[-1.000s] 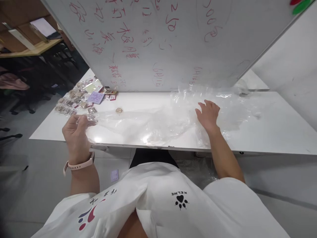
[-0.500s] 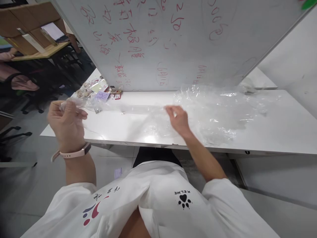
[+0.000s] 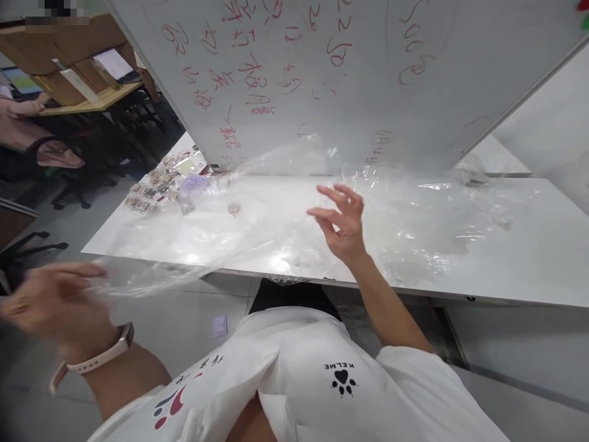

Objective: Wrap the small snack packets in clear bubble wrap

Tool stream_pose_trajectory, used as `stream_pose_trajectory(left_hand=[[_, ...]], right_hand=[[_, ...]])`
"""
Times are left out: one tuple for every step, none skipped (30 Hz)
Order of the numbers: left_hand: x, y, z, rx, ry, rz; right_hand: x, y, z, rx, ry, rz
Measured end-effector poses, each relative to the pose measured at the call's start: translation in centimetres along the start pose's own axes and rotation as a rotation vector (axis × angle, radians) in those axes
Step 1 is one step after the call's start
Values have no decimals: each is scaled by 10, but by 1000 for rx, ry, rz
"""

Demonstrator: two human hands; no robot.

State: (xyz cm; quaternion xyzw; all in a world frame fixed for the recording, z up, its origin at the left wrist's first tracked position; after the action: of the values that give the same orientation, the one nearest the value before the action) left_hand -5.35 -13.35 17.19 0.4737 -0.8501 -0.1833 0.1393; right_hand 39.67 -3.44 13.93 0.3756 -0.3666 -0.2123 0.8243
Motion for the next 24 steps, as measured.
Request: stream_pose_trajectory(left_hand=[[3,-6,11,-21,54,-5],[3,-11,24,-26,134,26],[0,-17,39,-12,243,98],[-5,-24,56,21,371,208],[-11,-31,72,58,490,328],[-17,-38,86,75,587,430],[-23,-45,97,70,656,507],[-30,-49,104,53,702,562],[-36,-53,108,33,732,600],[-43,-56,111,16,747,622],[-51,-58,111,2,756,640],[-58,-60,111,-9,760,655],[-66,-62,109,-17,758,669],[-73,-65,106,-20,748,682],[-80,-69,103,-18,729,697],[-87,-74,100,-10,700,719],[-94,-80,96,3,666,745],[-101,-86,93,16,632,772],[-107,-93,91,24,605,799],[-112,-99,89,24,590,821],[-116,-104,89,17,585,835],[-119,-107,89,0,591,839],[-121,-109,91,-28,605,832],[-122,-108,93,-65,624,817]], right_hand=[[-16,-21,-11,-43,24,133],[-30,-43,-21,-81,35,240],[-41,-64,-29,-117,34,344],[-49,-84,-35,-149,26,428],[-54,-101,-39,-178,11,496],[-56,-116,-42,-203,-10,546],[-55,-127,-44,-223,-31,574],[-51,-133,-44,-236,-44,586],[-46,-136,-44,-242,-40,592],[-39,-135,-45,-246,-12,602],[-30,-130,-46,-247,33,614],[-19,-122,-49,-244,84,616],[-5,-110,-53,-237,127,596],[12,-94,-59,-231,145,545],[33,-76,-67,-217,124,449],[56,-57,-75,-203,76,319],[80,-39,-84,-200,3,188],[103,-24,-93,-209,-83,68],[122,-11,-101,-237,-159,-10],[135,-1,-111,-270,-216,-25],[144,6,-120,-297,-258,-23],[151,12,-131,-313,-287,-11],[154,16,-144,-311,-314,-3],[156,19,-157,-291,-347,-21]])
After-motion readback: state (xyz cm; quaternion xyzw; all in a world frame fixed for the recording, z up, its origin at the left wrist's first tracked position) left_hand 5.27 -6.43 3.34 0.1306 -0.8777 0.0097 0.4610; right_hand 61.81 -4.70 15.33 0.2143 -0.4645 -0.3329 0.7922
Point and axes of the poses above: each hand's wrist, its own y-axis towards the middle knuckle, its own x-axis out of the back of the hand, z = x × y, the point moved 6 cm from there along y, towards the middle knuckle, and after that the axes turned 12 degrees about -z, right-handed, at the moved point
